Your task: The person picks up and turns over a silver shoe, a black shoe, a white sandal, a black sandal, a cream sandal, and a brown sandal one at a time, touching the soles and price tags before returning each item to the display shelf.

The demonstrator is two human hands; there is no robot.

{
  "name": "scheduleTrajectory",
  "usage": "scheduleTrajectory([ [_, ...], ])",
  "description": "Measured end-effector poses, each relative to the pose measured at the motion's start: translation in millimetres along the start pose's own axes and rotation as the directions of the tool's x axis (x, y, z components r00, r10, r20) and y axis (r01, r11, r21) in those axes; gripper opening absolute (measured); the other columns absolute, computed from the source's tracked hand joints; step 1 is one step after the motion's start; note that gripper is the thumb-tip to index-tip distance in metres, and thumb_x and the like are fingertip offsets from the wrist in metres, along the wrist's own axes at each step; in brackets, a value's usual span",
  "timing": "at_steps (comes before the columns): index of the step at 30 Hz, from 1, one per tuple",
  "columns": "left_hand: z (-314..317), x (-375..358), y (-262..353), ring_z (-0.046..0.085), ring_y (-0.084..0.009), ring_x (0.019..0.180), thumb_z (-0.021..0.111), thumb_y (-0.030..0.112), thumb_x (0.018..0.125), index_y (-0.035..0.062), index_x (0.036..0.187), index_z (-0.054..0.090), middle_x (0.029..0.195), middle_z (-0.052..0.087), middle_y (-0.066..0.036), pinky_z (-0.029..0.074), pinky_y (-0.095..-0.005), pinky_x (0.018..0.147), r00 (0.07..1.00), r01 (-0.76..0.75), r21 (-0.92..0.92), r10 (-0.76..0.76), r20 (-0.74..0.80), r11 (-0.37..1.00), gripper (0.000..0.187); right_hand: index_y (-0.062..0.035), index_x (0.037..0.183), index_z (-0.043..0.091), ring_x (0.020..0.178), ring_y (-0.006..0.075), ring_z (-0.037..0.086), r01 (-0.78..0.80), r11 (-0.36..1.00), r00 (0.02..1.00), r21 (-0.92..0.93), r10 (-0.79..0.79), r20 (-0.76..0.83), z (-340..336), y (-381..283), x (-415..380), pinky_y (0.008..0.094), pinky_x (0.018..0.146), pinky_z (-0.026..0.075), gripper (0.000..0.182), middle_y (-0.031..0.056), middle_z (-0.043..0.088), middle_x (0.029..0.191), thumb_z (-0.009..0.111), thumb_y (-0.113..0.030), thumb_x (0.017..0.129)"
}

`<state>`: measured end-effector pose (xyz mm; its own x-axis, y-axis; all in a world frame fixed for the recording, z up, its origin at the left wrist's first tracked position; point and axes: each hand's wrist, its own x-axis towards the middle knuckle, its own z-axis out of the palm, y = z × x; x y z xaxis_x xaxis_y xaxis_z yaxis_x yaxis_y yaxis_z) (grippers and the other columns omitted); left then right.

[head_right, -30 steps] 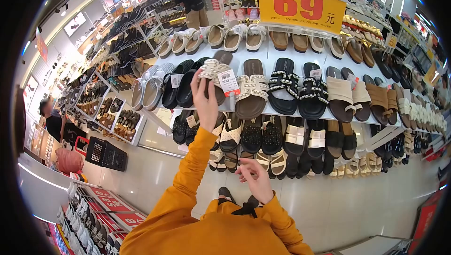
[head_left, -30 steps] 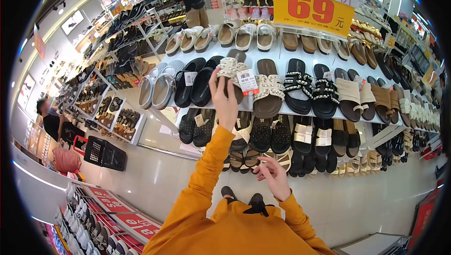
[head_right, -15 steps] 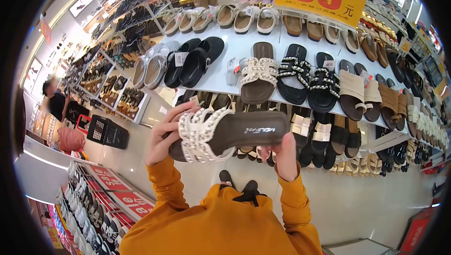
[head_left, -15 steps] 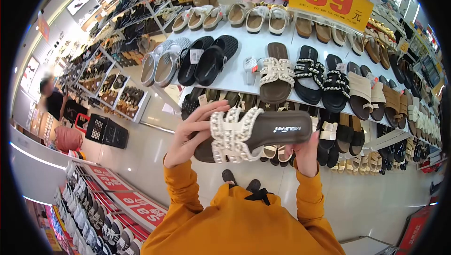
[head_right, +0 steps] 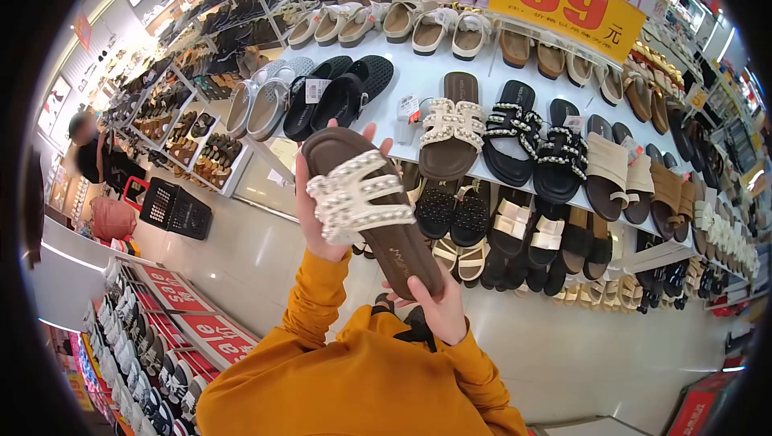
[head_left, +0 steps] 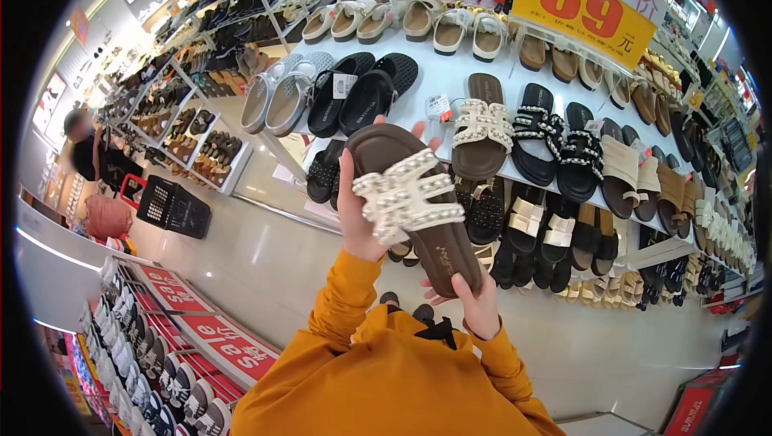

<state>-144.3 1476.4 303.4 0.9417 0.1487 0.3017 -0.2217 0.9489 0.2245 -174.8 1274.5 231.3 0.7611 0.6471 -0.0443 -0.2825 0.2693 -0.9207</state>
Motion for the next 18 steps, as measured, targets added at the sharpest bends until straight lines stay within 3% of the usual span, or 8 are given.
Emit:
scheduleTrajectory([
  [6, -13, 9, -15, 0.046, -0.0391, 0.127, 0.029, 0.053, 0.101, 0.0199, 0.147, 0.029, 0.135, 0.047, -0.021, 0.039, -0.0592, 0.105, 1.0, -0.002, 0.186, 0.004, -0.014, 0.983, 0.056, 0.0071, 0.124, 0.044, 0.076, 0.0291, 0.071, 0.051, 0.999, 0.969, 0.002, -0.049, -0.241, 10, 8, 2, 0.0316, 0.053, 0.057, 0.039, 0.0234, 0.067, 0.099, 0.048, -0.025, 0.101],
  [7, -14, 9, -19, 0.048, -0.0393, 0.124, 0.03, 0.053, 0.101, 0.019, 0.145, 0.031, 0.132, 0.049, -0.021, 0.039, -0.06, 0.104, 0.999, -0.022, 0.242, 0.027, -0.017, 0.97, 0.056, 0.0072, 0.124, 0.044, 0.075, 0.0278, 0.071, -0.046, 0.997, 0.973, 0.056, 0.057, -0.225, 6, 9, 2, 0.0305, 0.052, 0.056, 0.039, 0.0221, 0.067, 0.098, 0.05, -0.023, 0.1],
  [9, -18, 8, -28, 0.054, -0.0367, 0.115, 0.034, 0.053, 0.1, 0.0093, 0.136, 0.035, 0.124, 0.05, -0.026, 0.046, -0.0502, 0.099, 0.984, -0.147, 0.445, 0.082, 0.161, 0.883, 0.057, 0.0073, 0.126, 0.042, 0.074, 0.0253, 0.071, -0.231, 0.96, 0.95, 0.161, 0.258, -0.174, -9, 6, 0, 0.0283, 0.05, 0.054, 0.039, 0.0195, 0.067, 0.096, 0.053, -0.02, 0.1],
  [12, -25, 0, -24, 0.056, -0.0278, 0.108, 0.049, 0.05, 0.097, 0.0035, 0.131, 0.04, 0.124, 0.05, -0.026, 0.046, -0.0386, 0.094, 0.936, -0.272, 0.687, 0.019, 0.351, 0.674, 0.058, 0.0067, 0.123, 0.045, 0.066, 0.0229, 0.069, -0.312, 0.941, 0.943, 0.132, 0.324, -0.075, -26, -3, -2, 0.0273, 0.049, 0.052, 0.039, 0.0185, 0.068, 0.092, 0.056, -0.022, 0.098],
  [13, -20, 1, -26, 0.056, -0.0299, 0.109, 0.043, 0.051, 0.098, 0.0063, 0.133, 0.039, 0.122, 0.05, -0.026, 0.045, -0.0427, 0.096, 0.915, -0.32, 0.654, 0.045, 0.402, 0.685, 0.057, 0.0063, 0.122, 0.046, 0.065, 0.0224, 0.069, -0.237, 0.966, 0.962, 0.098, 0.248, -0.117, -24, -5, -2, 0.0269, 0.049, 0.052, 0.038, 0.018, 0.069, 0.091, 0.057, -0.022, 0.098],
  [15, -2, -3, -37, 0.055, -0.034, 0.111, 0.035, 0.052, 0.1, 0.011, 0.135, 0.039, 0.119, 0.051, -0.023, 0.044, -0.0498, 0.1, 0.968, -0.234, 0.289, 0.195, 0.158, 0.928, 0.054, 0.0056, 0.12, 0.049, 0.062, 0.0215, 0.067, -0.1, 0.995, 0.976, 0.021, 0.102, -0.191, -9, -6, -6, 0.0262, 0.049, 0.051, 0.037, 0.0171, 0.069, 0.09, 0.058, -0.023, 0.097],
  [16, 3, -4, -29, 0.054, -0.0371, 0.113, 0.029, 0.052, 0.102, 0.0153, 0.136, 0.038, 0.119, 0.052, -0.02, 0.043, -0.0555, 0.102, 0.993, -0.116, 0.062, 0.115, 0.013, 0.991, 0.051, 0.0051, 0.118, 0.051, 0.06, 0.0206, 0.066, -0.004, 0.999, 0.982, 0.036, 0.01, -0.187, -5, -1, -9, 0.0261, 0.051, 0.051, 0.039, 0.016, 0.07, 0.092, 0.064, -0.022, 0.094],
  [18, -11, 2, -23, 0.052, -0.0364, 0.116, 0.03, 0.05, 0.102, 0.0163, 0.137, 0.041, 0.122, 0.051, -0.018, 0.042, -0.0568, 0.103, 0.999, 0.047, -0.156, -0.049, -0.003, 0.987, 0.05, 0.0047, 0.119, 0.05, 0.062, 0.0196, 0.067, 0.293, 0.77, 0.925, -0.567, -0.377, -0.035, -13, 8, -17, 0.0267, 0.053, 0.051, 0.04, 0.0163, 0.07, 0.093, 0.066, -0.02, 0.092],
])
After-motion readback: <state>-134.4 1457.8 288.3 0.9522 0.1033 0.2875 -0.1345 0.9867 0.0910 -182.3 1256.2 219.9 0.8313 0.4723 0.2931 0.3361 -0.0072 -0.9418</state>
